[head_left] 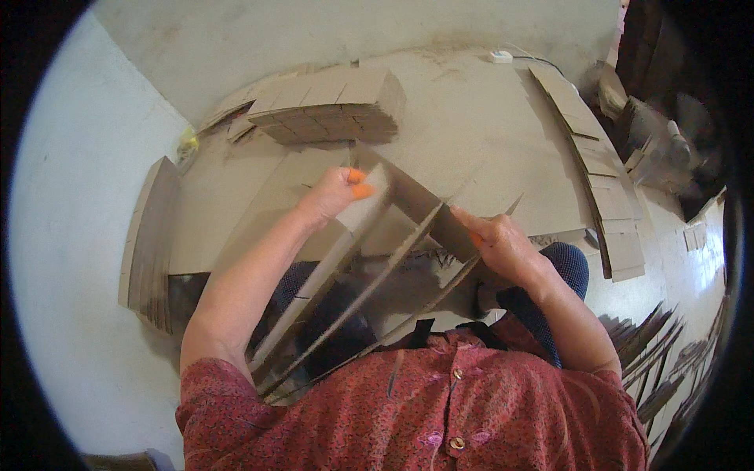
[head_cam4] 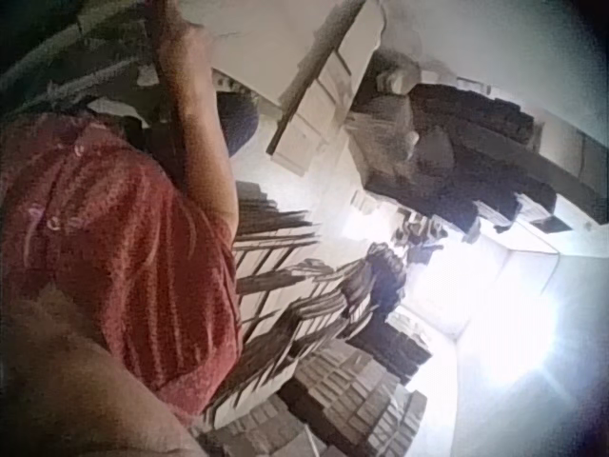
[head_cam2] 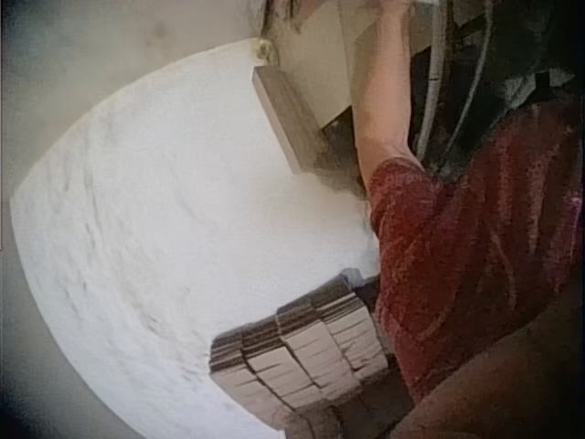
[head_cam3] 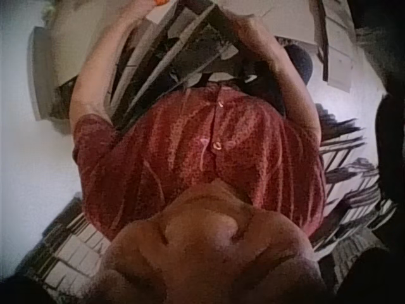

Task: The person sits on the floor and repeatedly folds pre-cut cardboard pieces into compartmentalized trays. They pick up each flat piece, fold along scored lines to form walls, and place the finished trays into a growing stack.

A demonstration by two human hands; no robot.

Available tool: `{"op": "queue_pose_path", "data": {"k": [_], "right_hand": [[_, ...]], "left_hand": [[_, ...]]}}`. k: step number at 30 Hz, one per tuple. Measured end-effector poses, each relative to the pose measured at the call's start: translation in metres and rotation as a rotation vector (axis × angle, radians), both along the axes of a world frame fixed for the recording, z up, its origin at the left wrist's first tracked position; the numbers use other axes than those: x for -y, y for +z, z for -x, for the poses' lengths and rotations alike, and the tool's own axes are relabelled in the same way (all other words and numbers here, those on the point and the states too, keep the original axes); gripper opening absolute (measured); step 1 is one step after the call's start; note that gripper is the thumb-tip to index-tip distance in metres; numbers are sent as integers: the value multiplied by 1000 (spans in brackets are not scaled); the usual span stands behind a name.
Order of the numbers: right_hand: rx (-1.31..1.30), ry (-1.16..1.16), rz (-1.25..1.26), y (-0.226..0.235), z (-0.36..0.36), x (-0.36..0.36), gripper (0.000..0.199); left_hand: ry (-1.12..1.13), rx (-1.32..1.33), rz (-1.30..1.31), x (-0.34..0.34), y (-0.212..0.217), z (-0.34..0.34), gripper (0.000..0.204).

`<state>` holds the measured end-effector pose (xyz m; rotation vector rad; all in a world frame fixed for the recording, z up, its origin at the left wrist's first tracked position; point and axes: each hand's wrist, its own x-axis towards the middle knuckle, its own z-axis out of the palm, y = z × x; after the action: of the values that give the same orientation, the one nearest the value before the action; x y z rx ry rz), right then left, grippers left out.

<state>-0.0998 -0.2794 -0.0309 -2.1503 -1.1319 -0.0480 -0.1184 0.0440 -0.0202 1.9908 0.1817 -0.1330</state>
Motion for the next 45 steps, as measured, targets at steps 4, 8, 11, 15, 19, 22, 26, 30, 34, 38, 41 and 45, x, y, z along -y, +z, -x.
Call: {"op": "queue_pose_path", "data": {"k": [4, 8, 11, 15, 19, 22, 26, 30, 34, 38, 41, 45], "right_hand": [[37, -53, -9, -3, -21, 7, 51], [-100, -280, 158, 24, -52, 9, 48], [-33, -359, 289, 16, -81, 26, 46], [33, -378, 258, -5, -125, 41, 43], [237, -495, 339, -16, -186, 56, 38], [321, -652, 439, 4, -197, 61, 28], [488, -500, 47, 11, -155, 47, 37], [364, -446, -489, -3, -92, 49, 21], [165, -369, -650, -1, -28, 55, 22], [-2, -307, -557, -14, 23, 69, 22], [-158, -355, -590, -48, 44, 90, 22], [-358, -382, -778, -70, 60, 103, 23]], "left_hand": [[3, 9, 62, 0, 13, -11, 19], [71, 384, -191, -25, 6, -31, 31], [183, 445, -687, -27, 14, -58, 46], [208, 506, -991, -36, 16, -96, 62], [126, 472, -1123, -41, 13, -137, 58], [58, 275, -969, -40, 31, -161, 40], [45, 426, -607, -81, 31, -159, 27], [220, 549, -508, -50, 41, -147, 26], [103, 604, -652, -54, 11, -142, 29], [46, 479, -632, -67, 21, -152, 29], [256, 169, -235, -72, 38, -162, 30], [246, 684, -306, -68, 57, -144, 35]]}}
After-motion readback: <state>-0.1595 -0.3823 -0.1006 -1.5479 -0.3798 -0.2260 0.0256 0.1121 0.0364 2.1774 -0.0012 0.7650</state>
